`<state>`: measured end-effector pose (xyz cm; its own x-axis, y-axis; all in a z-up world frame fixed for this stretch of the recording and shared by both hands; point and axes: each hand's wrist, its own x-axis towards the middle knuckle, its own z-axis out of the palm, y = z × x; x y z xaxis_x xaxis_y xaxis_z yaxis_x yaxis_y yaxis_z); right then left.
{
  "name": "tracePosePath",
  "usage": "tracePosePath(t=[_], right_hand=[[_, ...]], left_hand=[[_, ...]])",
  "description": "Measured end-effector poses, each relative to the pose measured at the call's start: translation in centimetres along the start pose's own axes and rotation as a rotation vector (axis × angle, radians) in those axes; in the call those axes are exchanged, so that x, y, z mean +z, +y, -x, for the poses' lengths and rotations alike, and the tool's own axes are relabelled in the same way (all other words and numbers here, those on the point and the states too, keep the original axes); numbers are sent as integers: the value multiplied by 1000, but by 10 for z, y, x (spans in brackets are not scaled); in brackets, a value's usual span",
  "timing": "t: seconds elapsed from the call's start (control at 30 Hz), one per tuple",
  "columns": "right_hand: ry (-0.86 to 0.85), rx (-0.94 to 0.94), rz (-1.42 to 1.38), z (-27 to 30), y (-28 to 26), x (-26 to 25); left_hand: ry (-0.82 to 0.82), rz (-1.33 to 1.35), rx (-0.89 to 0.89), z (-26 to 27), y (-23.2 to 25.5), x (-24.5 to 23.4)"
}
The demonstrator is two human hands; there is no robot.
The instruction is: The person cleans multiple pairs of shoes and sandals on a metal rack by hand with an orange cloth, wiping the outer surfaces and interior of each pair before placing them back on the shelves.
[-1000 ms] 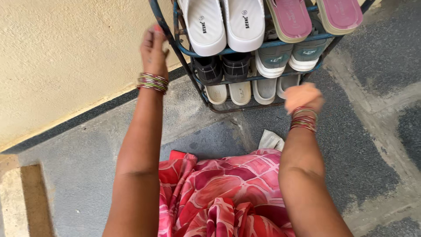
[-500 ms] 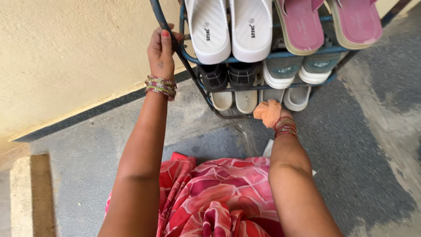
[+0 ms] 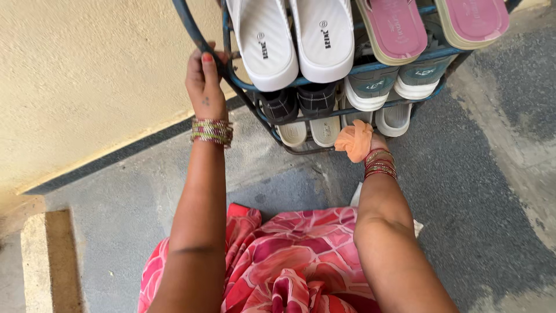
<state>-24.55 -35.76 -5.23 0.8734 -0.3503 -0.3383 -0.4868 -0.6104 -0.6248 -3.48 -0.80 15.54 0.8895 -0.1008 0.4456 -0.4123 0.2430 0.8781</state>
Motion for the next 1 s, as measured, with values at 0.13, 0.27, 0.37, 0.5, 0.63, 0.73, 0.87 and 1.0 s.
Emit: tracePosePath(t=[0.13,0.27,0.37,0.5,0.63,0.73,0.87,1.0], right_hand=[[48,2,-304,-17,-6,5],[74,17,-688,-30,-17,11],[72,38,-935,-35,-18,18],[41,89,-1137,-27,-13,27],[-10,117,-1268,-29,-21,42],[-38,127,-1340,-40,-27,46],[-78,156,-1421,-51,-28,58],[-122,205,-1539,-62,-14,76]], left_hand=[[-8,-61,25,8,1,-4],[-42,-91,32,1,0,-7],[-29,-168,36,-7,-3,-7],[-62,-221,97,-6,-1,-9],[-36,-292,96,-7,6,-4],[-33,-421,149,-13,9,1],[-40,-511,197,-25,7,4],[-43,-554,207,-36,2,2]])
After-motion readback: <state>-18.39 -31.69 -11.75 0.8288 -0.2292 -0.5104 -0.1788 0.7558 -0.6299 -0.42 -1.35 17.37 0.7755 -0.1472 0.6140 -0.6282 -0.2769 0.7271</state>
